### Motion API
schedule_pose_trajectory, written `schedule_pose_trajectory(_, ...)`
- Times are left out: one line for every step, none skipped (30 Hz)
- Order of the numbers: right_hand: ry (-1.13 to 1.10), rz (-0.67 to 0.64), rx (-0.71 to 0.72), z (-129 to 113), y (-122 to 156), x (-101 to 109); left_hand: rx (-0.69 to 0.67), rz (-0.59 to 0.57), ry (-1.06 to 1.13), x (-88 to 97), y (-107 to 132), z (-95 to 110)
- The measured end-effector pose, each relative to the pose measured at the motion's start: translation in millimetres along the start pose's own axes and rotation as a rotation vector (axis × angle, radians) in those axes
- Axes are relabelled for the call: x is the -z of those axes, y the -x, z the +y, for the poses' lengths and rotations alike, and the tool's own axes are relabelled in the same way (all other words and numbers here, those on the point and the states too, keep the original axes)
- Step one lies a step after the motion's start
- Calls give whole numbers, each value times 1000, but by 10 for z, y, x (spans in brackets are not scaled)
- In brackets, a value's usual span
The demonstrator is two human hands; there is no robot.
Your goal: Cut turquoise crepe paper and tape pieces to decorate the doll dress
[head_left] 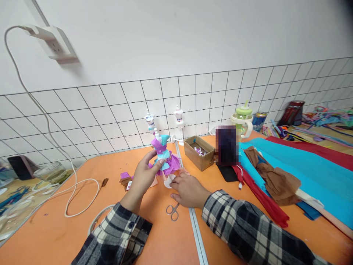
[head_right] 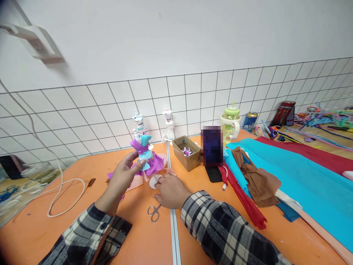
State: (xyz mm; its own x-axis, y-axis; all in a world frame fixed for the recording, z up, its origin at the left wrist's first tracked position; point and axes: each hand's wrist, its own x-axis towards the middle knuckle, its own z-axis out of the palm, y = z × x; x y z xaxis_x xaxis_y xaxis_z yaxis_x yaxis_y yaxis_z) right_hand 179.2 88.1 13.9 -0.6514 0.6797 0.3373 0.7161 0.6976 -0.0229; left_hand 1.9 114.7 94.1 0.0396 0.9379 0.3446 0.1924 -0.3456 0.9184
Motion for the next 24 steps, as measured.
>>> schedule_pose_trajectory(-6,0,-1,2,1,3,19,-22,8,5,-1,6)
schedule_pose_trajectory(-12,0,-5,5,3,9,38,-36,19,9,-2,14)
schedule_pose_trajectory(-18,0,-11,9,6,18,52,-43,33,13,-1,23)
schedule_pose_trajectory(-26,-1,-18,13,9,28,58,-41,48,14,0,32)
schedule_pose_trajectory(-33,0,-26,17,12,38,64,-45,64,14,2,38)
schedule_pose_trajectory(-40,0,-31,22,15,45,69,-51,84,14,3,42)
schedule_pose_trajectory(-44,-1,-33,27,17,50,71,-59,106,15,4,41)
schedule_pose_trajectory(-46,-4,-32,32,18,51,70,-68,128,19,3,37)
schedule_pose_trajectory(-47,-10,-30,35,17,49,65,-75,147,27,1,31)
schedule_pose_trajectory(-46,-16,-29,37,15,44,59,-83,162,37,-1,24)
schedule_pose_trajectory(-44,-22,-29,38,11,40,55,-93,176,49,-3,19)
schedule_pose_trajectory(-41,-27,-28,37,6,35,51,-104,185,61,-4,16)
schedule_pose_trajectory(-38,-29,-28,34,1,33,48,-118,191,71,-4,17)
schedule_pose_trajectory(-35,-30,-25,31,-4,32,43,-130,193,78,-3,21)
schedule_pose_trajectory(-32,-31,-20,27,-8,33,38,-142,192,80,-1,27)
schedule_pose_trajectory(-28,-32,-14,23,-11,35,32,-150,190,78,2,36)
schedule_pose_trajectory(-24,-32,-10,20,-13,38,25,-158,186,74,4,46)
schedule_pose_trajectory(-21,-31,-9,20,-12,41,19,-164,181,72,5,57)
schedule_pose_trajectory(-19,-30,-9,22,-9,43,14,-162,174,75,6,70)
schedule_pose_trajectory(-22,-28,-6,27,-5,45,6,-144,161,89,8,85)
schedule_pose_trajectory(-29,-20,2,36,3,46,0,-107,139,117,11,102)
schedule_pose_trajectory(-42,-2,13,46,14,47,-1,-54,109,162,17,121)
schedule_pose_trajectory(-59,28,26,58,28,48,-1,14,73,225,26,140)
schedule_pose_trajectory(-77,65,39,68,45,50,6,84,34,306,41,158)
